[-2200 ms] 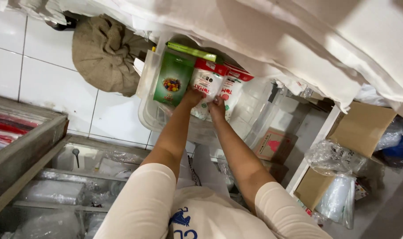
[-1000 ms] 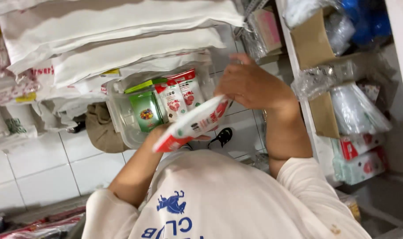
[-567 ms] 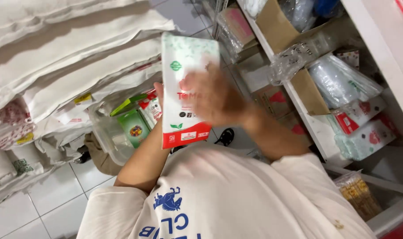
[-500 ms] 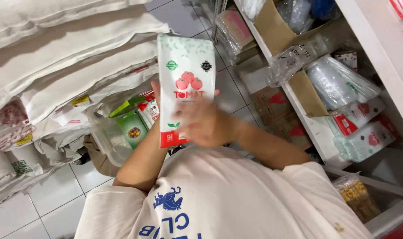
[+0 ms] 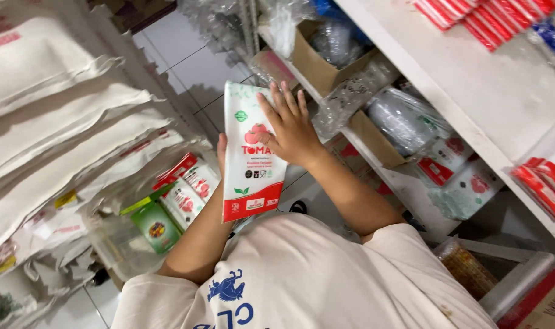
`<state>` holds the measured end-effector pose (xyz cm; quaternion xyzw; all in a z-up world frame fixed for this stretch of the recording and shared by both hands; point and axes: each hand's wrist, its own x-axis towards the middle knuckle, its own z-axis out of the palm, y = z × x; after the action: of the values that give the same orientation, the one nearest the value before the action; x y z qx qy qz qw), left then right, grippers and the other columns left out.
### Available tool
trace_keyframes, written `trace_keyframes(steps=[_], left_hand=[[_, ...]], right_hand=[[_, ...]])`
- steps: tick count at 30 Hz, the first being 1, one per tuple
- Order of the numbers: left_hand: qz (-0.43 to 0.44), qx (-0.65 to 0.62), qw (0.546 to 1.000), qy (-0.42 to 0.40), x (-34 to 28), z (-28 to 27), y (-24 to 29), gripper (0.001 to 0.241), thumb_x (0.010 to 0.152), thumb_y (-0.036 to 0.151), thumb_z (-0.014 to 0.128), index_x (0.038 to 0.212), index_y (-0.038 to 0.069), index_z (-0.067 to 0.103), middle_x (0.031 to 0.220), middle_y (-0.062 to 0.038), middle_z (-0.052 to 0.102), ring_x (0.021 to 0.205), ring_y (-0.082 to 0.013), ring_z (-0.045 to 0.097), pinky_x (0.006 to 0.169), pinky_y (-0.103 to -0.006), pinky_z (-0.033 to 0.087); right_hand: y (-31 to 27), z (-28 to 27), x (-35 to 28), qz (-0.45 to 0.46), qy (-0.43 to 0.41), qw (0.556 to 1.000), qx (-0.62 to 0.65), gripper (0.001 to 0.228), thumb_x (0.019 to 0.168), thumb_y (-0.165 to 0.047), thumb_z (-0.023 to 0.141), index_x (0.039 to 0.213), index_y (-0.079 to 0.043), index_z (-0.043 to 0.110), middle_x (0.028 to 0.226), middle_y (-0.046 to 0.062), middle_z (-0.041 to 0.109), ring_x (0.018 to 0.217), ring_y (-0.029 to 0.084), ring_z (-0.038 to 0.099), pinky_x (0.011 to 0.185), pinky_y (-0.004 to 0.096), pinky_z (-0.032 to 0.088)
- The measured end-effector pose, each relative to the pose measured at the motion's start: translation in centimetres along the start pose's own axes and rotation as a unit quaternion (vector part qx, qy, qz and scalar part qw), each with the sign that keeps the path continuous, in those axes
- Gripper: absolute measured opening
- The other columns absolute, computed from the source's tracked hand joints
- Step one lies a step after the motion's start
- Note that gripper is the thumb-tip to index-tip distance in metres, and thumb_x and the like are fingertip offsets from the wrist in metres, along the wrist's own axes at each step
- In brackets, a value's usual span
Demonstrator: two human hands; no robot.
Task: The person organizes shelves in a store by taking plastic-packaged items from a clear bin and stacking them on the shelf, then takes several small white packets from a pile and places them into the clear bin.
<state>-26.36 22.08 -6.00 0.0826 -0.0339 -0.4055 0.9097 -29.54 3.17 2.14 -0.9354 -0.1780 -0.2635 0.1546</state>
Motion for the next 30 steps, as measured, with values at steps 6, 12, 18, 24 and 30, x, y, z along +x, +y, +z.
trace_keyframes(steps=[6,12,18,24,30], left_hand=[[-0.071,0.068,0.988,-0.120,4.5,5.3,-1.1,0.102,0.088,0.083,0.051,0.162,0.016,0.031,0.155,-0.033,0.043,0.134,-0.0527,0.051,0.106,-0.0625,0.046],[-0.026,0.039,0.997,-0.061,7.3,5.4,-5.8,0.097,0.092,0.076,0.054,0.163,0.014,0.033,0.156,-0.023,0.043,0.135,-0.0533,0.049,0.106,-0.0659,0.045],[0.014,0.125,0.991,-0.044,10.7,3.4,-8.1,0.088,0.093,0.061,0.055,0.161,0.010,0.031,0.161,-0.014,0.041,0.146,-0.0350,0.042,0.123,-0.0535,0.034],[0.073,0.279,0.957,0.044,15.7,5.8,-11.9,0.085,0.097,0.058,0.052,0.162,0.010,0.025,0.169,-0.013,0.028,0.156,-0.0313,0.026,0.129,-0.0440,0.018],[0.191,0.815,0.508,-0.204,15.8,13.0,-15.9,0.076,0.109,0.058,0.038,0.163,0.006,0.027,0.174,-0.023,0.020,0.162,-0.0405,0.017,0.131,-0.0588,0.007]], right_hand=[[-2.6,-1.8,-5.8,-0.235,-0.056,0.959,0.151,0.074,0.095,-0.053,0.071,0.154,-0.017,0.046,0.164,0.006,0.039,0.158,0.030,0.031,0.130,0.063,0.018],[1.5,-2.8,-5.9,-0.137,-0.012,0.990,0.000,0.085,0.097,-0.068,0.058,0.162,-0.018,0.038,0.169,0.007,0.032,0.158,0.032,0.022,0.128,0.063,0.012],[5.7,-5.3,-6.1,0.145,0.055,0.984,0.089,0.103,0.091,-0.074,0.061,0.165,-0.011,0.025,0.171,0.029,0.012,0.160,0.053,0.013,0.130,0.064,0.010],[6.9,-3.1,-7.3,0.206,0.129,0.842,0.481,0.126,0.085,-0.073,0.071,0.170,-0.011,0.002,0.177,0.028,0.001,0.166,0.046,0.004,0.134,0.060,0.008],[14.9,-3.8,-7.2,0.149,0.193,0.545,0.802,0.128,0.076,-0.072,0.078,0.166,-0.007,0.015,0.163,0.029,0.024,0.143,0.047,0.034,0.118,0.067,0.037]])
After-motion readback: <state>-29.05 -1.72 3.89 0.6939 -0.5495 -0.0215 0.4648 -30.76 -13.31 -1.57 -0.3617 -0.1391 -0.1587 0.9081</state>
